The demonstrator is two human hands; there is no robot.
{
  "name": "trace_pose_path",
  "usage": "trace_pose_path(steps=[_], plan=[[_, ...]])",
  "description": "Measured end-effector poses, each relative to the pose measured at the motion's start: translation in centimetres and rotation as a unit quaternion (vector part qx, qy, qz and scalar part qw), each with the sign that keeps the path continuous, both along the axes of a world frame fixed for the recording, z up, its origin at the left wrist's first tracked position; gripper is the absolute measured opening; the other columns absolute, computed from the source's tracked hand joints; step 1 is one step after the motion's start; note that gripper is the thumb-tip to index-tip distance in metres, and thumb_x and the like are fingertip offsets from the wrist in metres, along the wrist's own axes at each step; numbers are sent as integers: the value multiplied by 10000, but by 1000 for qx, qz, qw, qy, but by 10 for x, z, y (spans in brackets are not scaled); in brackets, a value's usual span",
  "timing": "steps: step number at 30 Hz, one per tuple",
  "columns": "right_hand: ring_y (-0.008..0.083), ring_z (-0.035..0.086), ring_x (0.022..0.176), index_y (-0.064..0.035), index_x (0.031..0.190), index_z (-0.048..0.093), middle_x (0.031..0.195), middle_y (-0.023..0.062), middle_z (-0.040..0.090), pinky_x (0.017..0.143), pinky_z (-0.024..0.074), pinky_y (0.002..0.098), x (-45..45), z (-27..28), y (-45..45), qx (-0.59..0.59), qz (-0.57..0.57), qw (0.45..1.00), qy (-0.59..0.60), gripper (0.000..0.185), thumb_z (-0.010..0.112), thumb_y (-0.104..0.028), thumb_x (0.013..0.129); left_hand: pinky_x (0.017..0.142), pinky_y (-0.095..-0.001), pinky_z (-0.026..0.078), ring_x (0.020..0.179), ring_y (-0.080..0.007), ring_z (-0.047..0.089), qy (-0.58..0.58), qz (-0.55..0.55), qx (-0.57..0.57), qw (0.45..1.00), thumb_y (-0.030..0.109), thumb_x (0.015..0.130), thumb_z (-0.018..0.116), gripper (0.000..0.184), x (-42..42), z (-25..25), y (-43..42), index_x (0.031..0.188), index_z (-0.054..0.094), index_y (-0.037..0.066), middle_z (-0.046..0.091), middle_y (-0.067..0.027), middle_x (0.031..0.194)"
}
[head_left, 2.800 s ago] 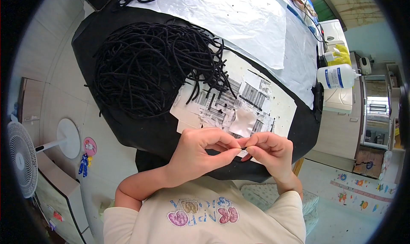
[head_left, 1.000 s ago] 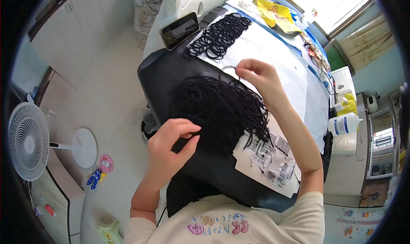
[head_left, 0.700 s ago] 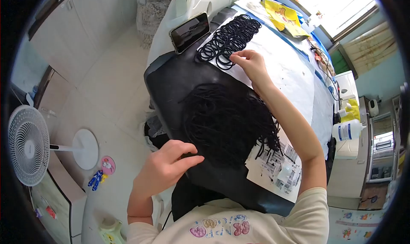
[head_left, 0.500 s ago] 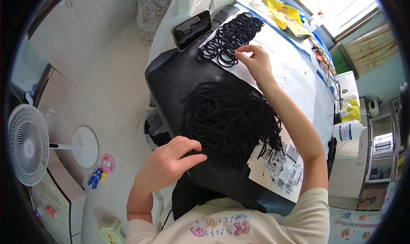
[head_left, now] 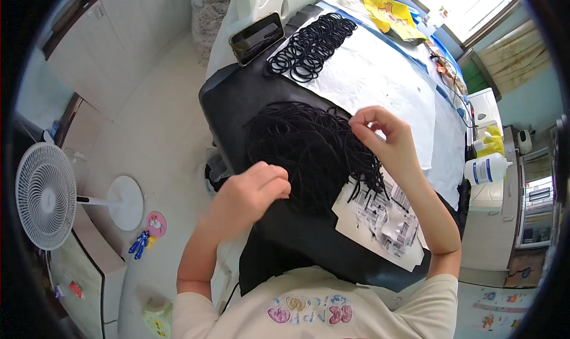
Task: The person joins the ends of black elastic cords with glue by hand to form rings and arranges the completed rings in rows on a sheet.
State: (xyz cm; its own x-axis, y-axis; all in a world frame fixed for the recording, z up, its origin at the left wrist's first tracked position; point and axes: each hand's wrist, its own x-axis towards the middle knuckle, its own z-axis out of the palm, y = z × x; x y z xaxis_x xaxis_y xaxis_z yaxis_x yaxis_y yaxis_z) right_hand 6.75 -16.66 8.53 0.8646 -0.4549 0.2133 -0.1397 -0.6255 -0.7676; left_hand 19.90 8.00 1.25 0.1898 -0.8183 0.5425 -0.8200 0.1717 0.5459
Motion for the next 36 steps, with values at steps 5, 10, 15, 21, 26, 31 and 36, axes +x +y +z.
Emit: trace_pose_path(steps=[5,10,15,21,26,31,36], plan=[[93,597,874,3,942,683,958,37,689,804,477,255,-55,9,15,9,34,999,15,62,669,11,883,682,-345,526,836,-237,638,24,52,-47,997,2,751,771,174,11,11,4,882,662,43,643,-73,918],[97,601,823,-2,938,687,871,22,683,807,493,261,-85,8,20,48,9,999,-2,75,689,-1,862,667,-331,502,803,-212,621,19,53,-13,998,23,733,788,167,15,23,21,857,681,54,633,-55,893],[101,614,836,2,944,688,880,30,691,811,500,265,-101,8,24,64,24,998,10,75,694,-10,870,656,-333,496,790,-230,615,-35,59,59,996,30,739,779,154,0,16,18,839,665,57,606,-55,880],[122,643,889,2,941,691,907,43,702,846,506,274,-113,11,28,82,23,996,28,72,693,-3,869,624,-297,501,724,-170,622,47,104,-16,993,13,809,740,117,-6,21,6,850,636,50,653,-62,905],[160,646,1027,-18,1118,648,1091,68,680,914,492,307,-119,11,38,29,89,995,-25,297,733,4,834,541,-214,519,683,-99,652,383,7,-96,919,-15,908,670,77,-56,45,-16,971,631,5,708,-116,901],[195,630,1104,-30,1323,523,1275,106,606,953,488,357,-138,19,74,154,131,979,-39,587,792,-14,802,582,-248,578,749,-151,708,493,-177,-111,845,-16,946,635,217,-130,39,-39,1159,609,-44,709,-154,916],[162,646,903,27,1088,602,1076,110,593,773,560,290,-193,-11,50,391,54,918,-39,284,712,86,833,730,-267,606,877,-187,720,568,-181,-101,796,-47,955,603,318,-161,17,-49,1271,587,-30,703,-147,1013]])
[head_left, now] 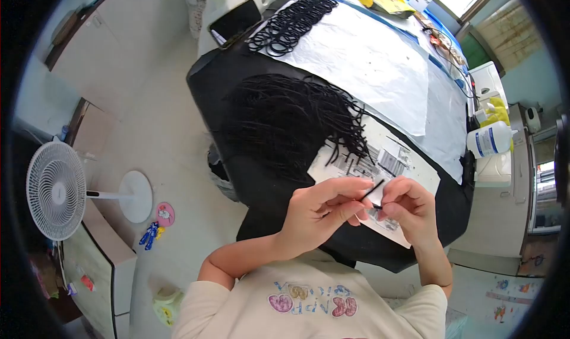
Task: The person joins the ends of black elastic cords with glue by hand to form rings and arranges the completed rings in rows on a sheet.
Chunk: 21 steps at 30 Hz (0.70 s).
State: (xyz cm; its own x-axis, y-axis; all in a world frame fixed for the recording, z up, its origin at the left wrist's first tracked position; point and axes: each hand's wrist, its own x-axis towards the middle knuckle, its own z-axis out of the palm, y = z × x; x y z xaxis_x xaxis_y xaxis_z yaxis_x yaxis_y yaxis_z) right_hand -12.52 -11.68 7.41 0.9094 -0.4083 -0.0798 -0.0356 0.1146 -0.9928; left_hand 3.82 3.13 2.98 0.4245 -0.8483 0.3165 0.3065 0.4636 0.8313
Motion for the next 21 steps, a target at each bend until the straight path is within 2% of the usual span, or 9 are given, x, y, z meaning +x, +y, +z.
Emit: trace_pose_path(steps=[2,3,5,8,11,14,16,19,21], plan=[[160,645,828,37,990,620,1033,104,581,712,580,284,-13,-2,-5,58,-37,998,-15,190,687,117,832,741,-269,606,891,-193,721,6,1,12,1000,-61,953,596,313,-9,-10,-4,1265,590,-32,704,-151,1020],[188,656,792,54,936,639,1034,143,582,685,606,312,-18,-4,-6,114,-51,992,4,126,698,98,835,747,-270,606,898,-196,722,10,0,20,1000,-68,953,592,311,-14,-13,-6,1262,592,-32,704,-153,1024],[206,678,814,80,959,668,1034,157,582,718,620,311,-26,-9,-9,233,-69,970,-26,122,713,55,848,765,-285,611,912,-219,727,34,-18,45,998,-76,950,589,270,-22,-15,-8,1218,609,-43,711,-162,1021],[231,697,832,96,1006,690,1032,165,586,739,626,315,-37,-21,-13,300,-78,945,-101,174,723,12,858,768,-292,619,918,-234,731,56,-29,65,996,-72,950,593,217,-30,-17,-11,1164,622,-55,717,-170,995],[234,707,827,98,1020,699,1038,160,589,755,629,321,-38,-27,-14,299,-91,940,-140,179,714,9,865,749,-283,620,924,-236,730,60,-40,71,995,-70,945,602,206,-34,-23,-12,1149,623,-58,717,-174,994],[205,702,801,95,1029,692,957,155,652,730,629,313,-39,-29,-21,201,-118,969,-86,185,717,39,854,730,-243,606,861,-145,721,43,-28,112,992,-18,921,668,163,-37,-23,-11,1084,674,-31,725,-122,987],[180,701,796,85,1008,691,900,141,696,705,622,289,-35,-22,-24,132,-129,983,-21,170,728,56,844,684,-240,598,792,-142,718,-61,26,111,992,-22,884,701,155,-37,-25,-17,1039,693,-9,722,-115,979],[192,714,768,75,935,697,931,170,695,644,622,276,-39,-20,-30,4,-161,981,106,157,759,85,791,626,-238,579,716,-143,704,-191,82,116,971,-29,832,737,158,-33,-24,-22,982,707,13,715,-105,963],[183,724,796,70,964,703,943,145,704,658,610,264,-40,-17,-31,-1,-153,980,131,155,741,86,815,602,-244,565,693,-151,696,-236,95,120,959,-35,809,746,171,-33,-25,-24,966,707,19,710,-99,947]])
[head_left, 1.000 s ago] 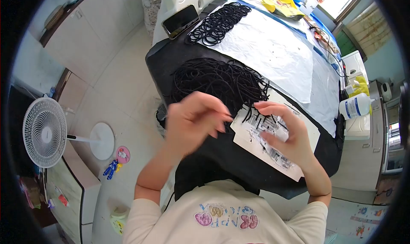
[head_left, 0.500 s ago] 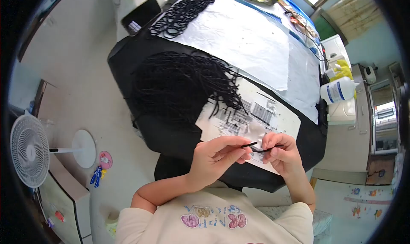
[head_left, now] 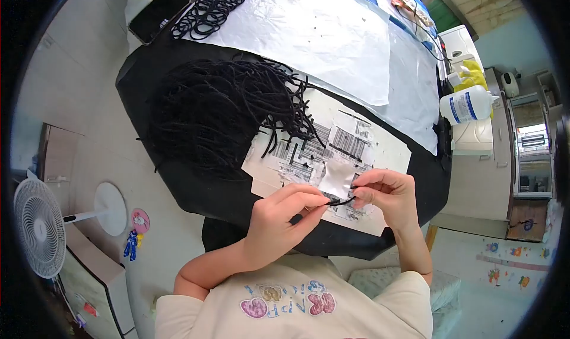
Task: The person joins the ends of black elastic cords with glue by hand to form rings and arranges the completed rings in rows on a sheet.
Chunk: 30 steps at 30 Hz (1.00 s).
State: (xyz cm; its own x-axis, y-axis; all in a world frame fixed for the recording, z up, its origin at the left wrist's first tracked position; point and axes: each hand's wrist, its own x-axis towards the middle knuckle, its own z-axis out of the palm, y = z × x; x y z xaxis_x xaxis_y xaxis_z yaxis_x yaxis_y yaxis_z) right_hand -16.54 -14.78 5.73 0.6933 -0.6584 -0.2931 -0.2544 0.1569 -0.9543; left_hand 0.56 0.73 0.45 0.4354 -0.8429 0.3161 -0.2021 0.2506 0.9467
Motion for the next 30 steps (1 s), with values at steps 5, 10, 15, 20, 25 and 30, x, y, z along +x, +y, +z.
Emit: trace_pose_path(steps=[5,10,15,20,25,30], plan=[[157,713,829,36,1010,716,937,86,703,694,602,249,1,3,5,-39,19,999,20,159,707,81,858,589,-274,552,692,-189,687,-44,5,15,999,-54,794,727,210,-1,-6,-1,983,702,32,698,-93,906],[122,686,760,15,970,714,937,74,691,645,572,227,5,-3,8,-270,68,957,79,156,736,65,823,593,-298,550,678,-227,673,-77,6,17,997,-18,805,732,193,-1,-8,-3,986,702,43,685,-88,878],[106,647,677,-1,923,699,893,61,672,582,524,223,8,-9,11,-399,96,906,103,145,759,39,797,599,-308,553,685,-237,674,-79,1,15,997,21,811,750,156,-1,-7,-1,959,705,43,678,-82,866],[102,625,643,-10,913,692,856,51,651,568,508,228,11,-5,14,-409,96,899,126,149,758,37,788,599,-312,552,689,-238,674,-77,4,15,997,26,812,751,134,-1,-6,-1,934,698,41,669,-78,858],[69,608,631,6,876,695,869,41,654,559,484,213,13,-7,15,-433,97,885,140,157,750,88,754,563,-270,538,646,-181,660,-74,6,1,997,-33,761,779,179,-1,-8,-2,913,707,29,678,-89,846],[126,617,626,-17,910,670,857,52,642,552,503,248,13,-8,14,-449,115,874,146,168,752,46,778,576,-275,544,661,-189,662,-77,-2,-2,997,-48,753,768,191,0,-8,-2,915,694,23,674,-91,841]])
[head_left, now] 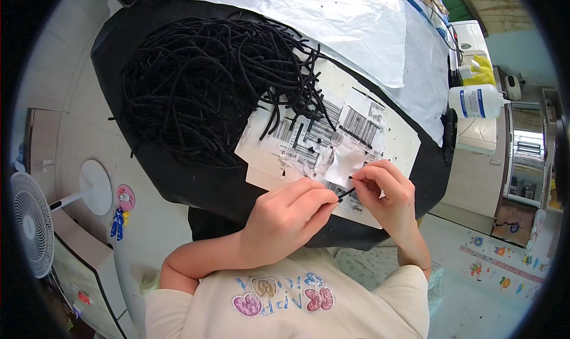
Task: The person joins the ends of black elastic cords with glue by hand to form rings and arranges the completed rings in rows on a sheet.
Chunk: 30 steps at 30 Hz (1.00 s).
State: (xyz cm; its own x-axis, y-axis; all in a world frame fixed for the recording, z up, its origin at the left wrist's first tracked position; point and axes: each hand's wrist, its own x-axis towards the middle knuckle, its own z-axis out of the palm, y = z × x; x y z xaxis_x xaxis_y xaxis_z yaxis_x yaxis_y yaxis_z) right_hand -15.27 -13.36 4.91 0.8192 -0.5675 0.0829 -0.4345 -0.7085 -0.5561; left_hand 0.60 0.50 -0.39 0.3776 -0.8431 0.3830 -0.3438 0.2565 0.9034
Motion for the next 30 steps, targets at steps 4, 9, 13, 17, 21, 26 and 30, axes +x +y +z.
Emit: trace_pose_path(steps=[4,9,13,17,21,26,30], plan=[[136,619,628,-17,907,665,857,55,637,549,505,256,2,1,0,-2,6,1000,7,166,744,53,779,580,-274,544,663,-192,661,0,-3,1,1000,-52,748,765,200,0,0,0,917,687,19,670,-92,837],[119,619,662,-4,925,669,880,57,643,570,505,253,1,6,2,35,-1,999,2,162,739,56,792,593,-259,545,673,-168,661,32,-17,12,999,-63,756,757,198,2,2,1,925,690,14,677,-90,845],[112,642,759,27,967,667,955,86,671,667,522,239,-6,10,0,158,26,984,-76,146,708,66,832,654,-237,562,745,-124,678,155,-73,40,984,-71,798,736,181,11,8,3,961,696,-3,691,-81,875],[143,681,913,73,1041,644,1114,182,690,796,545,241,2,12,15,428,2,885,-181,149,641,82,893,765,-230,576,853,-112,687,329,-141,91,929,-68,852,706,137,18,15,6,984,690,-40,701,-87,934],[154,679,975,100,1090,619,1189,245,665,841,569,263,-2,12,17,513,-4,843,-160,158,597,72,936,824,-233,569,897,-118,687,374,-162,130,904,-71,873,685,110,23,18,8,983,682,-64,703,-98,976],[130,674,947,102,1087,619,1159,236,679,830,590,268,-1,14,18,496,2,855,-153,146,589,63,949,831,-234,567,898,-118,689,386,-170,134,897,-76,874,680,117,24,19,8,991,681,-67,706,-101,976],[120,674,931,99,1082,623,1150,231,683,813,599,266,0,15,20,486,-2,862,-147,141,588,62,951,831,-234,566,896,-117,689,386,-169,132,897,-76,876,678,114,24,18,8,989,681,-68,708,-104,975]])
